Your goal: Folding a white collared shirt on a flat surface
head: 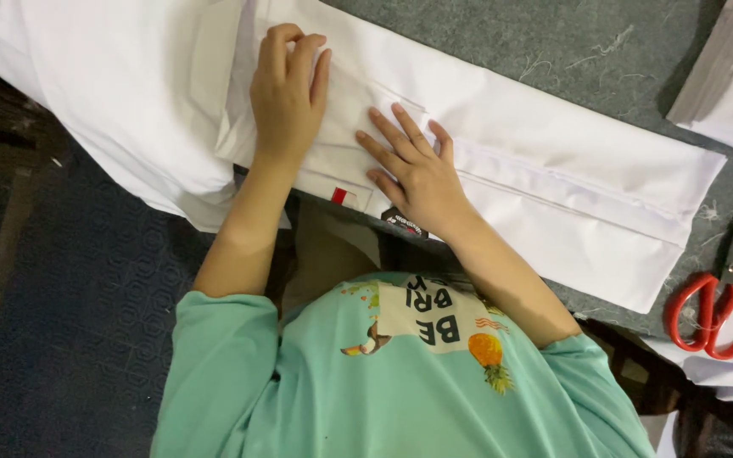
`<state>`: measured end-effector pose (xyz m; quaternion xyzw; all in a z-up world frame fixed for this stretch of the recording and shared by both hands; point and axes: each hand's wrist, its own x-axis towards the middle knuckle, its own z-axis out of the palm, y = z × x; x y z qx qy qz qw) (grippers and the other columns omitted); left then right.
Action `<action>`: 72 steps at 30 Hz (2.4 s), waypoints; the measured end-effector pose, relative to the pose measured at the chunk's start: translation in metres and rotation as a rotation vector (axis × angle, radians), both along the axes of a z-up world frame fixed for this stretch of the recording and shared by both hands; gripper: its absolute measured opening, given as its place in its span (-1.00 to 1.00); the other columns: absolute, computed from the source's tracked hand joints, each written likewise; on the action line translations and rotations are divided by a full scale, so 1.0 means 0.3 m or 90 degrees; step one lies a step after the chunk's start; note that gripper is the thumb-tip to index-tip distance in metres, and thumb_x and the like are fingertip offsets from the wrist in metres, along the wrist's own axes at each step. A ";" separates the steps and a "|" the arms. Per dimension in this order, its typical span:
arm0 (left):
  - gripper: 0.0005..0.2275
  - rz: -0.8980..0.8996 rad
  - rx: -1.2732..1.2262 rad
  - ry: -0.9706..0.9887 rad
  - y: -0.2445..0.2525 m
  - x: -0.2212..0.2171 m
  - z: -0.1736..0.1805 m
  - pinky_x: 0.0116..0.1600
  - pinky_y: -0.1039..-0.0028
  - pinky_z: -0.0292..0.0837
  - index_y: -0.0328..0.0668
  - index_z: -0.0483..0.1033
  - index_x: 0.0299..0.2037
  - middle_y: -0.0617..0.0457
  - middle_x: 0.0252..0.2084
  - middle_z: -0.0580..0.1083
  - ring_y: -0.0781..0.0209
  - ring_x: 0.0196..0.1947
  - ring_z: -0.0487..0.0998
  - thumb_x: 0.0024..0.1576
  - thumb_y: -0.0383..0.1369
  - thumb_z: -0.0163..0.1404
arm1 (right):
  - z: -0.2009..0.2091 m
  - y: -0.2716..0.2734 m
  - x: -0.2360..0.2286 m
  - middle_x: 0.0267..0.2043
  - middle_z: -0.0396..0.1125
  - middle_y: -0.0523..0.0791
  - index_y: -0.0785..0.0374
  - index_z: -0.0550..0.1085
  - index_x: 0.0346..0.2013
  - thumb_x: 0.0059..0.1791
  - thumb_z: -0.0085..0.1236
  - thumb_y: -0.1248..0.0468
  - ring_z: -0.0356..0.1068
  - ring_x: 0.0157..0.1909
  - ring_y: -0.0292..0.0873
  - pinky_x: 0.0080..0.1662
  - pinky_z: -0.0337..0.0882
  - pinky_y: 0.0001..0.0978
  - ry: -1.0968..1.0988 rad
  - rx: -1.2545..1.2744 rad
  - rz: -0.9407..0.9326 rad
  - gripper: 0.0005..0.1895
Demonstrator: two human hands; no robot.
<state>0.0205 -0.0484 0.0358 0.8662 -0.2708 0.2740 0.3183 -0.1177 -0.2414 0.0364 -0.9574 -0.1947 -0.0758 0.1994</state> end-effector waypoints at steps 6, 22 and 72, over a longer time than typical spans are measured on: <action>-0.70 0.034 0.157 0.058 -0.021 -0.174 -0.018 0.40 -0.13 0.03 -0.14 0.43 0.25 -0.03 0.35 0.34 -0.02 0.41 0.27 0.33 -0.37 0.03 | 0.010 0.004 0.003 0.59 -0.01 -0.14 -0.01 0.28 0.46 0.22 0.00 0.13 -0.11 0.63 -0.02 0.38 -0.07 0.14 -0.002 0.035 -0.001 -0.52; -0.42 0.052 0.288 0.186 -0.011 -0.232 -0.071 0.56 -0.21 -0.24 0.32 0.07 0.56 -0.06 0.61 -0.11 -0.08 0.62 -0.19 0.37 0.15 -0.15 | -0.017 -0.026 0.361 -0.08 0.33 -0.22 0.06 0.62 -0.01 0.11 0.11 0.33 0.34 -0.11 -0.18 -0.06 -0.04 -0.16 0.000 0.168 -0.070 -0.79; -0.65 0.165 0.036 0.173 0.349 0.160 -0.075 0.06 0.00 0.33 -0.32 0.49 0.04 -0.19 -0.03 0.47 -0.28 0.00 0.42 0.27 -0.17 0.19 | -0.005 -0.792 -0.669 0.09 0.28 0.16 0.52 0.39 0.24 0.20 0.16 0.21 0.34 -0.01 0.12 0.02 0.33 -0.01 0.037 0.083 -0.732 -0.56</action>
